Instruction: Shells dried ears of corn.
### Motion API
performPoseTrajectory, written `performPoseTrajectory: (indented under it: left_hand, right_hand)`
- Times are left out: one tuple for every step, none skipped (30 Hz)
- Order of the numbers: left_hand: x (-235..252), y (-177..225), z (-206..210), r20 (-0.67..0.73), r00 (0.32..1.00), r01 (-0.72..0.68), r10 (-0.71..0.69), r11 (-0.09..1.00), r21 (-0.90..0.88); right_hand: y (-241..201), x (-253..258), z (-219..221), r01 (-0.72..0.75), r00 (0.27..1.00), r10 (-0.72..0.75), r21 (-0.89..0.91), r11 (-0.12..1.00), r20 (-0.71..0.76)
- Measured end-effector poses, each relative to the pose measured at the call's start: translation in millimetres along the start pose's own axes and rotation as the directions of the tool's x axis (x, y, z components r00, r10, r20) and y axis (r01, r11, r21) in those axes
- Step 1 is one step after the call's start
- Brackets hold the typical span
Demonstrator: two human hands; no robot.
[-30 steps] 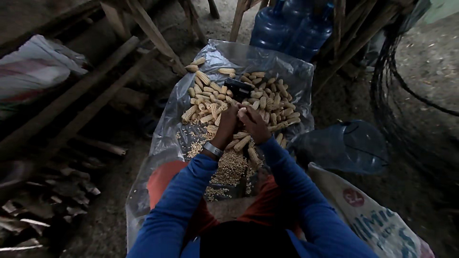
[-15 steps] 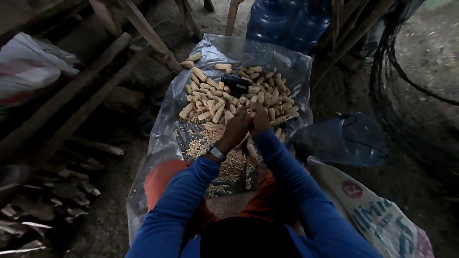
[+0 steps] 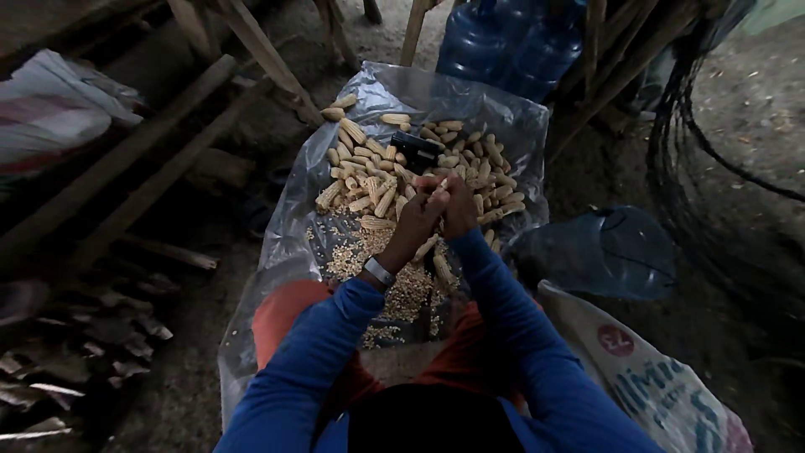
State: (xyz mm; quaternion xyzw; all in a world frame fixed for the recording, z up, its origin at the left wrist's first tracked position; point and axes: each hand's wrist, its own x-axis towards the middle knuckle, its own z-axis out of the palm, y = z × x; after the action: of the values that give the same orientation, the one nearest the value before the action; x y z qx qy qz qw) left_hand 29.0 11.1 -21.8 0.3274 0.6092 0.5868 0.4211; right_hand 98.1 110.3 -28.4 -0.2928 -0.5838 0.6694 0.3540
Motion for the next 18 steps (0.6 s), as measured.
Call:
performPoseTrajectory:
  left_hand:
    - [2.1, -0.3, -2.6, -0.019, 0.997, -0.068, 0.071, 0.988, 0.137]
    - [3.9, -0.9, -5.0, -0.025, 0.992, -0.115, 0.125, 0.962, 0.247]
    - [4.6, -1.5, -6.7, -0.022, 0.983, -0.164, 0.182, 0.926, 0.340]
    - [4.6, -2.1, -8.4, -0.008, 0.972, -0.208, 0.233, 0.884, 0.419]
    - [3.0, -1.1, -9.7, 0.010, 0.964, -0.239, 0.266, 0.850, 0.469]
    - [1.0, -0.4, -10.6, 0.018, 0.960, -0.252, 0.279, 0.832, 0.494]
    - [1.2, 0.9, -11.5, 0.020, 0.967, -0.231, 0.254, 0.842, 0.488]
    - [4.0, 4.0, -12.9, 0.021, 0.981, -0.180, 0.191, 0.878, 0.443]
    - [6.8, 5.0, -13.9, 0.017, 0.990, -0.133, 0.137, 0.917, 0.375]
    - [8.6, 3.5, -14.1, 0.013, 0.994, -0.109, 0.110, 0.948, 0.299]
    - [8.4, 0.8, -13.2, 0.021, 0.994, -0.113, 0.111, 0.963, 0.243]
    - [5.9, -1.8, -11.6, 0.037, 0.989, -0.148, 0.143, 0.961, 0.233]
    - [1.6, -2.9, -9.4, 0.054, 0.982, -0.189, 0.181, 0.946, 0.262]
    - [-0.7, -2.7, -6.4, 0.057, 0.976, -0.220, 0.212, 0.925, 0.310]
    - [-0.9, -3.9, -3.1, 0.046, 0.969, -0.245, 0.245, 0.902, 0.355]
    - [0.1, -5.8, -0.1, 0.028, 0.963, -0.258, 0.269, 0.883, 0.392]
    - [0.8, -7.0, 2.0, 0.006, 0.959, -0.260, 0.282, 0.877, 0.404]
    - [-1.4, -6.2, 3.9, -0.017, 0.960, -0.250, 0.279, 0.886, 0.391]
  right_hand:
    - [-0.4, 1.0, 0.4, 0.022, 1.000, -0.024, -0.073, 0.997, -0.018]
    - [-3.6, 1.8, -0.9, 0.016, 0.999, -0.020, -0.167, 0.986, -0.026]
    - [-7.6, 3.1, -3.6, 0.002, 1.000, -0.009, -0.276, 0.961, -0.024]
    - [-10.9, 5.3, -8.1, 0.006, 1.000, -0.008, -0.392, 0.920, -0.005]
    - [-15.5, 6.8, -13.0, 0.026, 0.999, -0.012, -0.485, 0.874, 0.033]
    - [-19.3, 8.0, -18.0, 0.063, 0.996, -0.022, -0.544, 0.837, 0.083]
    - [-22.6, 7.7, -21.5, 0.099, 0.991, -0.033, -0.564, 0.820, 0.126]
    - [-24.1, 7.0, -23.7, 0.130, 0.986, -0.050, -0.554, 0.822, 0.157]
    - [-23.4, 6.7, -24.4, 0.155, 0.983, -0.076, -0.537, 0.829, 0.166]
    - [-23.0, 6.0, -24.0, 0.168, 0.983, -0.098, -0.531, 0.830, 0.157]
    - [-23.7, 4.5, -22.2, 0.166, 0.985, -0.108, -0.540, 0.825, 0.138]
    - [-24.4, 2.7, -18.8, 0.153, 0.988, -0.109, -0.557, 0.816, 0.113]
    - [-24.4, 1.2, -15.4, 0.130, 0.991, -0.099, -0.565, 0.815, 0.086]
    - [-22.7, -0.3, -12.0, 0.113, 0.994, -0.099, -0.567, 0.816, 0.055]
    - [-21.1, -1.8, -9.8, 0.108, 0.993, -0.109, -0.575, 0.811, 0.032]
    - [-20.9, -4.0, -8.7, 0.116, 0.992, -0.126, -0.592, 0.797, 0.025]
    - [-20.6, -6.4, -8.0, 0.155, 0.985, -0.171, -0.621, 0.769, 0.034]
    - [-19.8, -8.6, -7.8, 0.219, 0.969, -0.242, -0.647, 0.730, 0.054]
